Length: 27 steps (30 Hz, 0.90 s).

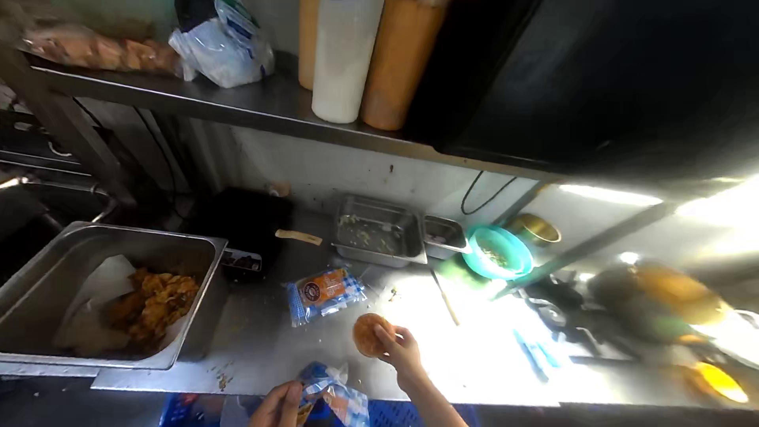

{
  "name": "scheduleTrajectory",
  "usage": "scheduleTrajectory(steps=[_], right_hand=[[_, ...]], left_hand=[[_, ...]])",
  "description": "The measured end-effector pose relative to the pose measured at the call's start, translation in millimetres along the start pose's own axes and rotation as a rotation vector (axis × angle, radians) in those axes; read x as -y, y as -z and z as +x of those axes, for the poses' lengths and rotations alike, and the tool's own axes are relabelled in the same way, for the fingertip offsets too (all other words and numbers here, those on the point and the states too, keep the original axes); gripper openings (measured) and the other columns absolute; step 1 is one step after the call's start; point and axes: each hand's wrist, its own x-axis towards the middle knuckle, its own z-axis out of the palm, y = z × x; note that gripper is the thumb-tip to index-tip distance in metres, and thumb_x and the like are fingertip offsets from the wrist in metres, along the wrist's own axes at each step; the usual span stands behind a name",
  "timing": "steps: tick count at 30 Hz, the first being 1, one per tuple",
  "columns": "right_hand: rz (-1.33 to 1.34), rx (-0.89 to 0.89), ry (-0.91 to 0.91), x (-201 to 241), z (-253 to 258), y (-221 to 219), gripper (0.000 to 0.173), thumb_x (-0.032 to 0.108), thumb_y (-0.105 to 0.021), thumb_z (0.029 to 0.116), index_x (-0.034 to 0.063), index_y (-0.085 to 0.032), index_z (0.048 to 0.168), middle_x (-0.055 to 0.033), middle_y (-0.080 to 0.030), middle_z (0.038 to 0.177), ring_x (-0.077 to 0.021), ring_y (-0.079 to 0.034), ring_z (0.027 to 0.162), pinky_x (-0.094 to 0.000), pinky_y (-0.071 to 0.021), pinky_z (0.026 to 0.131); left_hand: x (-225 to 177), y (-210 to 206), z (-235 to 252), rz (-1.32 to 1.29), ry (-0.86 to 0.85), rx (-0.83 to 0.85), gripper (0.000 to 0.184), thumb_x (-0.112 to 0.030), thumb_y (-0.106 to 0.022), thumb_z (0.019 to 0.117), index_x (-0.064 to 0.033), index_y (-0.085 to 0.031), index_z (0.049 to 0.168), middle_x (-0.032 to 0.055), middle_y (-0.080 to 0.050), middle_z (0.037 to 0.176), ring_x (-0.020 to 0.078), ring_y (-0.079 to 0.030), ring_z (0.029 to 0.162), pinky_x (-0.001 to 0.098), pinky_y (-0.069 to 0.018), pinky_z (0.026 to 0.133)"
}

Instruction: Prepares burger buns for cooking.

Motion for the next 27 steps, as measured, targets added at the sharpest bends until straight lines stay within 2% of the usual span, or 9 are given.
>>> scheduleTrajectory(steps=[3, 6, 8, 12, 14, 17, 20, 24, 27], right_hand=[[-0.271, 0.009, 0.226, -8, 12, -7, 0.054, 0.033, -0.076, 0.0922, 0.0011, -0.059, 0.133, -0.017, -0.066, 0.127, -0.027, -0.067, 0.114, -0.0478, -0.0568, 0.095], [-0.283, 0.058, 0.85, 25, -52, -10, 0.024, 0.023, -0.07, 0.096, 0.0046, -0.067, 0.111, -0.0077, -0.072, 0.102, -0.0191, -0.072, 0.094, -0.041, -0.064, 0.083], [-0.34, 0.268, 1.077, 37, -102, -5, 0.017, 0.023, -0.062, 0.1013, 0.0093, -0.07, 0.109, -0.0026, -0.073, 0.102, -0.0127, -0.072, 0.093, -0.0367, -0.0637, 0.082], [-0.611, 0.435, 1.092, 15, -125, -1, 0.024, 0.013, -0.048, 0.1043, 0.0055, -0.07, 0.109, -0.0103, -0.072, 0.104, -0.0189, -0.07, 0.099, -0.0364, -0.059, 0.087], [-0.656, 0.428, 1.133, -3, -109, 8, 0.018, 0.016, -0.055, 0.0984, 0.0044, -0.069, 0.1, -0.0131, -0.073, 0.096, -0.0232, -0.071, 0.095, -0.0416, -0.0589, 0.085], [-0.6, 0.497, 1.118, -9, -102, 30, 0.025, 0.021, -0.067, 0.0964, 0.0021, -0.07, 0.112, -0.0132, -0.074, 0.108, -0.0179, -0.069, 0.109, -0.0354, -0.0544, 0.1], [-0.58, 0.482, 1.095, 3, -105, 59, 0.022, 0.014, -0.069, 0.0938, -0.0015, -0.071, 0.109, -0.0153, -0.074, 0.104, -0.0204, -0.071, 0.104, -0.0353, -0.0549, 0.096], [-1.072, 0.576, 0.996, 31, -122, 113, 0.02, 0.003, -0.058, 0.0974, -0.0044, -0.072, 0.109, -0.0195, -0.074, 0.103, -0.0287, -0.072, 0.099, -0.0417, -0.0557, 0.09], [-1.044, 0.684, 0.985, 28, -110, 154, 0.022, 0.003, -0.054, 0.0999, -0.0061, -0.07, 0.111, -0.0208, -0.073, 0.105, -0.0281, -0.072, 0.097, -0.0376, -0.0546, 0.09]], left_hand=[[-11, -2, 9, 0.011, -0.05, 0.008, 0.017, -0.007, -0.056, 0.104, -0.0056, -0.073, 0.104, -0.0006, -0.075, 0.093, 0.0088, -0.072, 0.083, 0.0253, -0.0616, 0.076], [-20, -5, 21, 0.086, -0.113, 0.018, 0.016, -0.013, -0.06, 0.1033, -0.0062, -0.074, 0.104, -0.0008, -0.075, 0.095, 0.0081, -0.071, 0.086, 0.0244, -0.0609, 0.079], [-21, -10, 23, 0.12, -0.154, 0.062, 0.019, -0.021, -0.062, 0.1029, -0.0083, -0.076, 0.104, 0.0, -0.075, 0.096, 0.0091, -0.071, 0.087, 0.025, -0.0603, 0.079], [-32, -44, 19, 0.151, -0.214, 0.275, 0.019, -0.023, -0.065, 0.102, -0.0086, -0.077, 0.106, 0.0027, -0.075, 0.103, 0.0102, -0.072, 0.092, 0.0265, -0.0626, 0.08], [-35, -62, 15, 0.231, -0.291, 0.402, 0.019, -0.024, -0.066, 0.1009, -0.0101, -0.078, 0.105, 0.0024, -0.075, 0.104, 0.011, -0.072, 0.097, 0.0304, -0.0628, 0.086], [-42, -89, 12, 0.494, -0.485, 0.618, 0.021, -0.03, -0.063, 0.1024, -0.0168, -0.079, 0.104, -0.0019, -0.077, 0.105, 0.0108, -0.071, 0.108, 0.0343, -0.058, 0.099], [-46, -120, 9, 0.639, -0.63, 0.762, 0.023, -0.033, -0.06, 0.1039, -0.0199, -0.079, 0.106, -0.0046, -0.077, 0.104, 0.0105, -0.069, 0.112, 0.0357, -0.0532, 0.106], [-41, -170, -11, 0.634, -0.651, 0.871, 0.021, -0.026, -0.059, 0.1039, -0.0194, -0.079, 0.106, -0.0046, -0.077, 0.106, 0.0101, -0.069, 0.114, 0.0362, -0.052, 0.107], [-35, -206, -28, 0.528, -0.512, 0.89, 0.019, -0.031, -0.065, 0.1013, -0.0169, -0.078, 0.106, -0.0019, -0.077, 0.108, 0.0112, -0.069, 0.114, 0.0404, -0.0518, 0.108]])
